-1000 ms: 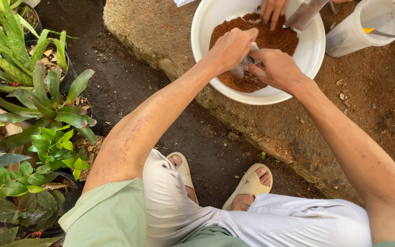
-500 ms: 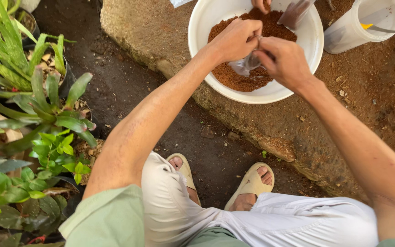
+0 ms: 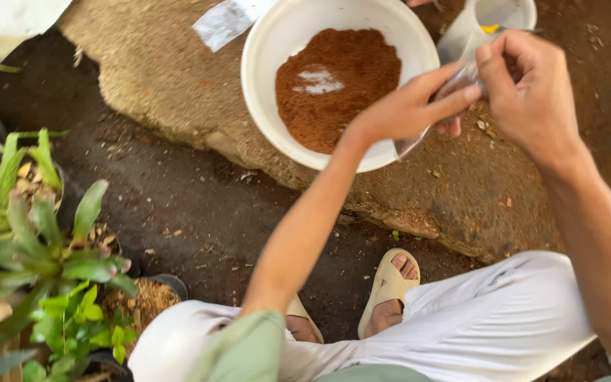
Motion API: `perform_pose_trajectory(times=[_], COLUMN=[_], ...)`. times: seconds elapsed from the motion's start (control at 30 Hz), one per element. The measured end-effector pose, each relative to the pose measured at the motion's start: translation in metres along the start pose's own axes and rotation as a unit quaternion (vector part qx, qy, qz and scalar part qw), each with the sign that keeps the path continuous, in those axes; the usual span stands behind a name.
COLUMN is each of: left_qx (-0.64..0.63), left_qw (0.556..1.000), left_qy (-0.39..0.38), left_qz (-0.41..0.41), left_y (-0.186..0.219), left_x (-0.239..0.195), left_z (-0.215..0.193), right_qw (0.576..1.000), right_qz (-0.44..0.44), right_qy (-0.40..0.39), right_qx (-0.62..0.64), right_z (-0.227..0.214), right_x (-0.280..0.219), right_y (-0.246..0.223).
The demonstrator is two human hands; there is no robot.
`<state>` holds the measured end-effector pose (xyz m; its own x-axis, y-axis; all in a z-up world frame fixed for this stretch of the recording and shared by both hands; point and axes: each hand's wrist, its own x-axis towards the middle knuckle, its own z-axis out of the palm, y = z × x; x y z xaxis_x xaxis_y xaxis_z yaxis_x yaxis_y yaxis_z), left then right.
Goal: The person fills small plastic bags with soil from a white bowl by hand and ties them closed with white string.
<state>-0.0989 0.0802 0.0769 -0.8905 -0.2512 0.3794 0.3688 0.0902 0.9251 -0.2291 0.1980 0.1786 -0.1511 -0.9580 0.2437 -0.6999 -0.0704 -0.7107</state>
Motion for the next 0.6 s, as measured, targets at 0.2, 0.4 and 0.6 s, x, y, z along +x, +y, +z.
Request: perform_pose_trajectory(times=[0.2, 0.4, 0.6], left_qx=[-0.024, 0.016, 0.144], left_qw=[0.996, 0.996, 0.971], left_qy=[0.089, 0.085, 0.154], left_qz=[0.021, -0.028, -0.110], left_y=[-0.003, 0.021, 0.029], left_x=[-0.037, -0.037, -0.041], left_z=[0.045, 0.053, 0.064], right_qw=[0.992, 0.972, 0.985], right_qz=[0.120, 0.172, 0.137], right_qy=[-0.026, -0.121, -0.044], right_qx=[-0.032, -0.104, -0.098], right_z=[0.005, 0.019, 0.048], right_x=[-0.052, -0.065, -0.076], right_y=[-0.028, -0.019, -0.004])
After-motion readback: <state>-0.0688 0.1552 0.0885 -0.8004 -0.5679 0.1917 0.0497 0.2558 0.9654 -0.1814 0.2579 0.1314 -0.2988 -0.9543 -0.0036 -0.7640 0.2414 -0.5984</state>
